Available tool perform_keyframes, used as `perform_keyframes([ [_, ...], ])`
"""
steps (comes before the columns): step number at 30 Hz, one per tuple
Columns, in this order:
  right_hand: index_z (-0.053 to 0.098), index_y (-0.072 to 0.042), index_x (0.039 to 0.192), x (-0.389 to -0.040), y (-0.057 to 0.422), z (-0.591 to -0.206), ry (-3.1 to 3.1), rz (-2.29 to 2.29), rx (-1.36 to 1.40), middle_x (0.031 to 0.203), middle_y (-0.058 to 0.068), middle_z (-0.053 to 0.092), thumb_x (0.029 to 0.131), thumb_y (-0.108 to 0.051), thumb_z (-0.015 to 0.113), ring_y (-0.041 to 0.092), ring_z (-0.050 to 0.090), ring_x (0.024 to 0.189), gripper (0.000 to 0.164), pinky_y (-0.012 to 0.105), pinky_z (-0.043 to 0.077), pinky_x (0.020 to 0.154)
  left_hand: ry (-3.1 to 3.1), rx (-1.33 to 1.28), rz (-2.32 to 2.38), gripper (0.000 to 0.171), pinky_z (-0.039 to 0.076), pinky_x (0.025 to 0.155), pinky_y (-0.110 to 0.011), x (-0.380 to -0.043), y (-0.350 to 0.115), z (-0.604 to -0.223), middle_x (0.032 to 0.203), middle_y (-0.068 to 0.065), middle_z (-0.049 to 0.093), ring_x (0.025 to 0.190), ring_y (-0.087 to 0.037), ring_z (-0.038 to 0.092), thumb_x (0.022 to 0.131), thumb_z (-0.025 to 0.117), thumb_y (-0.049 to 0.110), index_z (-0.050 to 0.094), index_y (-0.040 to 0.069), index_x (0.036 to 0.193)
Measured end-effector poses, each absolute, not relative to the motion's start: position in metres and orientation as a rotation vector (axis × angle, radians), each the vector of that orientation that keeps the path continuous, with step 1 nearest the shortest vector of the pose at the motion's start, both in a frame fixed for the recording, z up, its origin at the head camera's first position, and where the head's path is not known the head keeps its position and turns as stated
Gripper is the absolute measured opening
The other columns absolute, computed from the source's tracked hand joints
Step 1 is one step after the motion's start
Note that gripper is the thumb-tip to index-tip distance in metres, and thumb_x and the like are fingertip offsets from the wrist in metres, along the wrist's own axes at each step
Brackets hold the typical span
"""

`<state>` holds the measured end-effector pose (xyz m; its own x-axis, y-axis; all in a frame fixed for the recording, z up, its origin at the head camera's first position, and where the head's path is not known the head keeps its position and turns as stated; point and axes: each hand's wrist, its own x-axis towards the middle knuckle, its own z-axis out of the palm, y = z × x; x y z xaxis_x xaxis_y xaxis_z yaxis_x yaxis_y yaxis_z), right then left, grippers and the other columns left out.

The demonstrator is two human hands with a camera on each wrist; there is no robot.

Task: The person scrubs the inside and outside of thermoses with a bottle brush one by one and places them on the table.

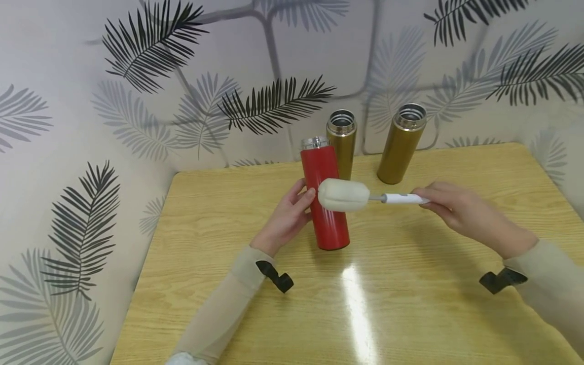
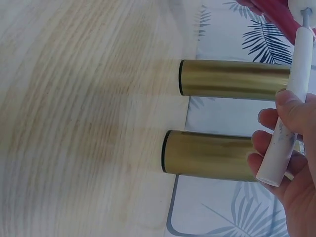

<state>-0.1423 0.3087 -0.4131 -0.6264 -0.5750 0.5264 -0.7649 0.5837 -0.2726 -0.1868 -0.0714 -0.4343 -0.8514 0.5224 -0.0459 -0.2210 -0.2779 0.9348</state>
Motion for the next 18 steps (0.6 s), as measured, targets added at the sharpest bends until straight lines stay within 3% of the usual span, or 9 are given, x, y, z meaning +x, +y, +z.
perform_keyframes([
  [4, 0.074, -0.004, 0.117, -0.139, 0.308, -0.418, -2.421, 0.672, 1.117, 0.097, -0.004, 0.069, 0.110, -0.047, 0.037, 0.008, 0.058, 0.080, 0.057, 0.021, 0.049, 0.072, 1.541, 0.352, 2.188, 0.059, 0.050, 0.107, -0.042, -0.190, -0.075, -0.431, 0.142, -0.013, 0.058, 0.125, -0.019, 0.057, 0.106, 0.059, 0.033, 0.040, 0.010, 0.157],
  [7, 0.073, -0.004, 0.117, -0.137, 0.308, -0.423, -2.423, 0.660, 1.144, 0.098, -0.005, 0.069, 0.110, -0.046, 0.037, 0.009, 0.060, 0.081, 0.056, 0.020, 0.049, 0.074, 1.546, 0.337, 2.205, 0.044, 0.051, 0.106, -0.041, -0.193, -0.077, -0.430, 0.142, -0.015, 0.058, 0.124, -0.019, 0.058, 0.113, 0.046, 0.019, 0.040, 0.008, 0.155],
  [12, 0.074, -0.003, 0.116, -0.135, 0.308, -0.429, -2.411, 0.646, 1.199, 0.099, -0.003, 0.071, 0.111, -0.043, 0.037, 0.011, 0.062, 0.083, 0.054, 0.020, 0.050, 0.076, 1.516, 0.314, 2.251, 0.041, 0.054, 0.098, -0.035, -0.195, -0.080, -0.426, 0.133, -0.008, 0.061, 0.120, -0.019, 0.060, 0.113, 0.046, 0.020, 0.039, 0.008, 0.151],
  [18, 0.074, -0.003, 0.114, -0.135, 0.308, -0.428, -2.386, 0.593, 1.231, 0.097, -0.002, 0.071, 0.112, -0.042, 0.035, 0.013, 0.062, 0.082, 0.055, 0.023, 0.050, 0.075, 1.462, 0.345, 2.289, 0.051, 0.055, 0.095, -0.033, -0.194, -0.080, -0.425, 0.127, -0.004, 0.064, 0.118, -0.019, 0.060, 0.101, 0.064, 0.036, 0.044, 0.014, 0.143],
])
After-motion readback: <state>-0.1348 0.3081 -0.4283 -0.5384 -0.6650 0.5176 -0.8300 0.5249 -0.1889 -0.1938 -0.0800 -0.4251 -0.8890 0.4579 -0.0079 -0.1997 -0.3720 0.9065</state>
